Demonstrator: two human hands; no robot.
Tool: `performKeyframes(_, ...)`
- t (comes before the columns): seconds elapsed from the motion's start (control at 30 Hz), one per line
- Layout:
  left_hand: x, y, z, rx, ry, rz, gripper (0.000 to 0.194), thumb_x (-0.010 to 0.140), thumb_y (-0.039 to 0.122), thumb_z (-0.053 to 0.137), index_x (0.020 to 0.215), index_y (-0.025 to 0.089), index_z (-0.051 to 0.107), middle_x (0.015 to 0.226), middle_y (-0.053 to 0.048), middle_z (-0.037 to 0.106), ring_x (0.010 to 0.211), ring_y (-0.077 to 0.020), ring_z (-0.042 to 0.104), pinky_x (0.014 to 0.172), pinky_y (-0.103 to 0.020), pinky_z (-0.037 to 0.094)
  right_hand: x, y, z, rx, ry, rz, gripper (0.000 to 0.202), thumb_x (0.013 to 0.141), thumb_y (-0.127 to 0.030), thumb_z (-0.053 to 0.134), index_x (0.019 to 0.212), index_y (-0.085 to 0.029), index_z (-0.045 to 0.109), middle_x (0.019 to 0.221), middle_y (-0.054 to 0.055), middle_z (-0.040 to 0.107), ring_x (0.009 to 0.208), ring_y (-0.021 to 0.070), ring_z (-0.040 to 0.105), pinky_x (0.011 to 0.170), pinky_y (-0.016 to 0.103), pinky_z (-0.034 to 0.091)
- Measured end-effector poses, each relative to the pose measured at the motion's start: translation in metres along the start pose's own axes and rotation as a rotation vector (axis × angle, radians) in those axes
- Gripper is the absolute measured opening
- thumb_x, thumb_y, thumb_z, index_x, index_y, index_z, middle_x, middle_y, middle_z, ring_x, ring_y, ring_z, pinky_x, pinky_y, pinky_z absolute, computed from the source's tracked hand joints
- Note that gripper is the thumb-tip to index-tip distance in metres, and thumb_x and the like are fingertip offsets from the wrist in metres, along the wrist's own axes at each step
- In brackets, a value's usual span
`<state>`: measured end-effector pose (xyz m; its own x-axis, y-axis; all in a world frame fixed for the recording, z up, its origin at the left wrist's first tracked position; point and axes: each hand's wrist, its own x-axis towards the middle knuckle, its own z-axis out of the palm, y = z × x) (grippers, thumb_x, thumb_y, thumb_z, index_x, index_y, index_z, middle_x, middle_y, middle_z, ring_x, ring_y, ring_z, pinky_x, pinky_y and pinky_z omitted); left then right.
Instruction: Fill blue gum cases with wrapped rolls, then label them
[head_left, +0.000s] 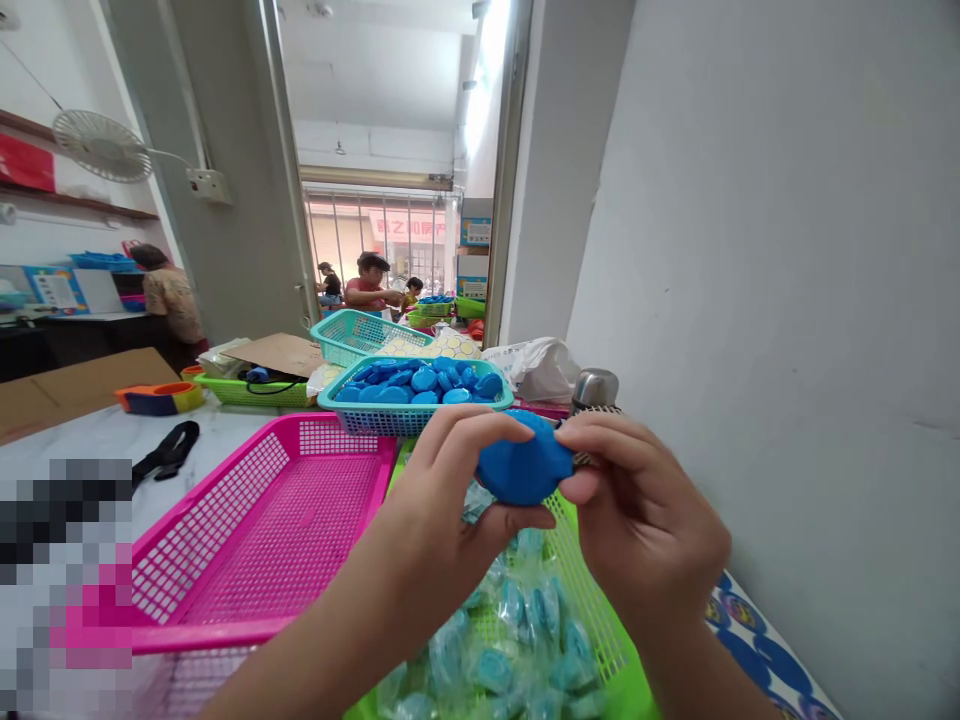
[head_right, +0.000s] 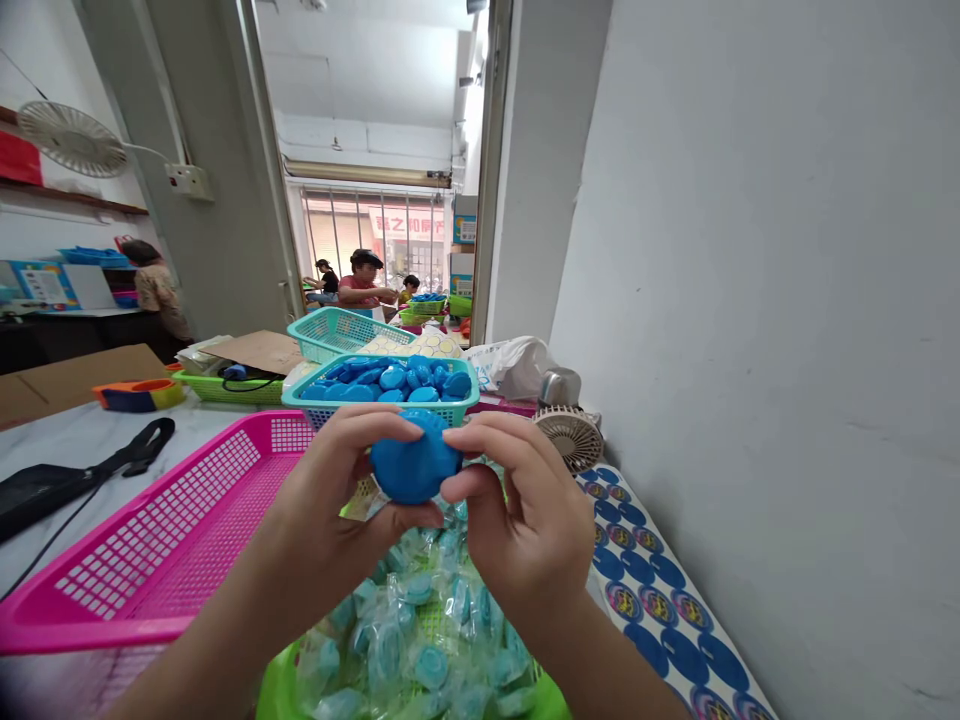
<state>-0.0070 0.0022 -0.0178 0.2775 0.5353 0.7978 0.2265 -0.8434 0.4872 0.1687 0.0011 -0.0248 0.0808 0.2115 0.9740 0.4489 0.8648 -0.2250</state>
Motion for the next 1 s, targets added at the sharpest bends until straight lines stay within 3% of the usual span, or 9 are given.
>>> performKeyframes(0.07, 0.003, 0.004, -0.003, -0.01, -0.079, -0.172, 0.03, 0.1, 0.049, 0.06, 0.125, 0.036, 0.05, 0.109, -0.001, 0.062, 0.093, -0.0179, 0.064, 0.08, -0.032, 0.053, 0.003, 0.001, 0.0, 0.058, -0.065, 0.068, 0.025, 0.093, -0.017, 0.071, 0.114, -0.028, 0.076, 0.109, 0.003, 0.07, 0.095, 0.0158, 0.07, 0.078, 0.023, 0.062)
performKeyframes(0.13, 0.004, 0.006, -0.005, -0.132, -0.162, -0.357, 0.039, 0.103, 0.061, 0.042, 0.129, 0.031, 0.048, 0.092, -0.001, 0.063, 0.076, -0.0169, 0.064, 0.067, -0.031, 0.051, 0.006, 0.002, 0.0, 0.202, -0.172, 0.152, 0.026, 0.094, -0.027, 0.073, 0.119, -0.03, 0.076, 0.117, 0.006, 0.068, 0.1, 0.0178, 0.071, 0.079, 0.025, 0.065)
performKeyframes(0.2, 0.005, 0.005, -0.005, -0.256, -0.201, -0.451, 0.05, 0.102, 0.067, 0.034, 0.132, 0.028, 0.045, 0.084, 0.0, 0.061, 0.07, -0.017, 0.063, 0.061, -0.03, 0.049, 0.008, 0.001, 0.0, 0.345, -0.232, 0.249, 0.028, 0.093, -0.033, 0.075, 0.12, -0.031, 0.076, 0.119, 0.007, 0.071, 0.102, 0.0201, 0.073, 0.082, 0.028, 0.067)
performKeyframes(0.3, 0.004, 0.002, -0.006, -0.336, -0.221, -0.498, 0.055, 0.1, 0.071, 0.038, 0.132, 0.027, 0.045, 0.085, 0.0, 0.062, 0.071, -0.0161, 0.063, 0.062, -0.029, 0.049, 0.009, 0.001, -0.001, 0.426, -0.178, 0.395, 0.029, 0.088, -0.03, 0.081, 0.117, -0.029, 0.077, 0.106, 0.005, 0.08, 0.095, 0.0199, 0.078, 0.082, 0.028, 0.068)
performKeyframes(0.43, 0.005, 0.002, -0.008, -0.316, -0.293, -0.497, 0.046, 0.099, 0.063, 0.051, 0.127, 0.027, 0.057, 0.089, 0.0, 0.064, 0.079, -0.0156, 0.063, 0.068, -0.028, 0.051, 0.013, 0.0, -0.005, 0.407, -0.108, 0.494, 0.024, 0.082, -0.024, 0.085, 0.105, -0.03, 0.081, 0.097, 0.001, 0.083, 0.087, 0.0172, 0.08, 0.078, 0.022, 0.067)
performKeyframes(0.53, 0.009, 0.006, -0.008, -0.356, -0.258, -0.493, 0.041, 0.096, 0.053, 0.064, 0.122, 0.022, 0.065, 0.09, -0.002, 0.069, 0.08, -0.0155, 0.065, 0.067, -0.026, 0.053, 0.018, 0.0, -0.011, 0.326, -0.142, 0.487, 0.013, 0.082, -0.025, 0.085, 0.094, -0.028, 0.083, 0.094, 0.002, 0.083, 0.086, 0.0183, 0.08, 0.075, 0.021, 0.067)
performKeyframes(0.67, 0.013, 0.011, -0.007, -0.538, -0.181, -0.547, 0.038, 0.09, 0.042, 0.077, 0.117, 0.016, 0.07, 0.085, -0.002, 0.072, 0.071, -0.0119, 0.068, 0.066, -0.021, 0.057, 0.021, 0.002, -0.017, 0.377, -0.259, 0.503, 0.02, 0.084, -0.027, 0.083, 0.104, -0.027, 0.082, 0.098, 0.004, 0.082, 0.086, 0.0209, 0.08, 0.074, 0.027, 0.069)
performKeyframes(0.87, 0.013, 0.013, -0.003, -0.628, -0.107, -0.533, 0.024, 0.088, 0.03, 0.078, 0.106, 0.014, 0.073, 0.078, -0.001, 0.074, 0.062, -0.0092, 0.069, 0.06, -0.017, 0.058, 0.017, 0.002, -0.019, 0.379, -0.208, 0.508, 0.016, 0.082, -0.029, 0.085, 0.097, -0.024, 0.082, 0.096, 0.006, 0.082, 0.087, 0.0219, 0.08, 0.074, 0.027, 0.069)
performKeyframes(1.0, 0.011, 0.017, -0.001, -0.605, -0.104, -0.576, 0.021, 0.081, 0.025, 0.083, 0.088, 0.015, 0.067, 0.067, 0.003, 0.067, 0.054, -0.0081, 0.065, 0.05, -0.014, 0.053, 0.016, 0.005, -0.019, 0.456, -0.247, 0.519, 0.015, 0.077, -0.031, 0.089, 0.083, -0.022, 0.078, 0.083, 0.002, 0.078, 0.074, 0.0161, 0.076, 0.063, 0.02, 0.066)
